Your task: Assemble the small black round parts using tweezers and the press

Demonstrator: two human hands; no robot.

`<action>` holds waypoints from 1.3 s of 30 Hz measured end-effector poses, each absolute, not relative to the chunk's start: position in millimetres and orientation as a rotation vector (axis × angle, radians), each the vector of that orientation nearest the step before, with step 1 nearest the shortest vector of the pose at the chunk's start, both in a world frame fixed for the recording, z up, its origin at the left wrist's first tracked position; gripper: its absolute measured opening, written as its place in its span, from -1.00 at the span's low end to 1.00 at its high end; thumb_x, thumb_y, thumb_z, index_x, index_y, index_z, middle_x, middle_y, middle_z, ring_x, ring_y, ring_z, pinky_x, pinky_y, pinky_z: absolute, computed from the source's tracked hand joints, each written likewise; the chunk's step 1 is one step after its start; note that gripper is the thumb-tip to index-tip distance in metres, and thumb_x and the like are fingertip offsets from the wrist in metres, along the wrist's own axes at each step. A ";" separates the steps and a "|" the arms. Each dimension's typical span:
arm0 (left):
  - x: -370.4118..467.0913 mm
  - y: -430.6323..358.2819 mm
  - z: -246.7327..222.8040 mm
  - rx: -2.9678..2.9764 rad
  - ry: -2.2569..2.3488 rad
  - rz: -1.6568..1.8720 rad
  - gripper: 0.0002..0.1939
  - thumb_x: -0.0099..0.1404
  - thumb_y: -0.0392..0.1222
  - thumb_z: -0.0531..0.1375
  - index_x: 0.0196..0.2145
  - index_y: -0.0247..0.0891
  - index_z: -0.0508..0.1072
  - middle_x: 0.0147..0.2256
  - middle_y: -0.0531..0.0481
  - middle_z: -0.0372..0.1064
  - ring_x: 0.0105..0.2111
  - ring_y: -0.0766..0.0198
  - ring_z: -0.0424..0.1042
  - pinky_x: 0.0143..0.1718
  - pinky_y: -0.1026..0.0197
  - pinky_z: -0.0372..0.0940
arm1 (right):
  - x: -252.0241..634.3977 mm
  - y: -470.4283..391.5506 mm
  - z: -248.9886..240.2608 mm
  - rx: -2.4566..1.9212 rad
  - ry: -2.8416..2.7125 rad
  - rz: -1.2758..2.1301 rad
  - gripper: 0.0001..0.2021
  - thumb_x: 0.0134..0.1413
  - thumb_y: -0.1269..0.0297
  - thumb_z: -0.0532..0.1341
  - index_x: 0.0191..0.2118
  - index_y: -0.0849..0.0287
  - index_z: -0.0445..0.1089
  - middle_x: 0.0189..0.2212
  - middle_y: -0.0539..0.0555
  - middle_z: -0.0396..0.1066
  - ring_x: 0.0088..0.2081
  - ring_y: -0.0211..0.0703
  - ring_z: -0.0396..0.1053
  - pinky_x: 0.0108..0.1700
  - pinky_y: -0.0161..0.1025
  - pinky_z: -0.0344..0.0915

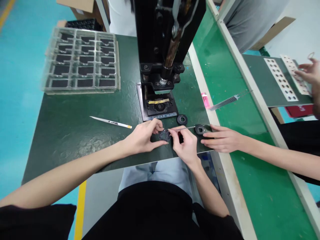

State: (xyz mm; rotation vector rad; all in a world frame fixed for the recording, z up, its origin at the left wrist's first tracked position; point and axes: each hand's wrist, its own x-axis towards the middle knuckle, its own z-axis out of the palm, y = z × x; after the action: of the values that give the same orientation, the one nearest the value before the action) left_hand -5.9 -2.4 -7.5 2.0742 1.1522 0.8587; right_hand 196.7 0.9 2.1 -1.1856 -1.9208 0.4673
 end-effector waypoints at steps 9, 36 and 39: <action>-5.6 -2.9 -7.1 2.055 1.148 0.860 -0.49 0.23 -0.05 0.43 -0.12 -0.15 0.17 -0.18 -0.01 0.47 -0.17 0.11 0.54 -0.16 0.11 0.41 | 197.7 1.3 0.5 -1.176 -1.996 0.346 -0.84 0.34 0.32 0.19 -0.31 0.15 0.44 -0.38 0.08 0.56 -0.42 -0.19 0.51 -0.36 -0.24 0.46; -4.4 -0.9 -10.7 2.039 1.200 0.894 -0.44 0.15 0.01 0.48 -0.15 -0.15 0.20 -0.25 0.05 0.46 -0.30 0.22 0.53 -0.29 0.20 0.39 | 211.1 7.9 13.2 -1.206 -1.381 0.364 -0.76 0.41 0.13 0.16 -0.16 0.18 0.45 -0.45 0.00 0.49 -0.49 -0.29 0.43 -0.43 -0.34 0.36; -5.2 -3.0 -9.6 2.046 1.184 0.896 -0.44 0.16 0.02 0.47 -0.11 -0.16 0.21 -0.23 0.04 0.48 -0.28 0.22 0.55 -0.27 0.19 0.42 | 223.8 -2.7 8.1 -1.201 -1.498 0.282 -0.80 0.42 0.22 0.14 -0.11 0.18 0.48 -0.30 0.09 0.58 -0.37 -0.23 0.52 -0.29 -0.26 0.48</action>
State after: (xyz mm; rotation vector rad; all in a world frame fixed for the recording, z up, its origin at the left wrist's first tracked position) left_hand -5.2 -3.0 -9.6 2.0460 1.1840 0.8958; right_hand 223.8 -2.7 8.1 -1.2006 -1.4984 0.2821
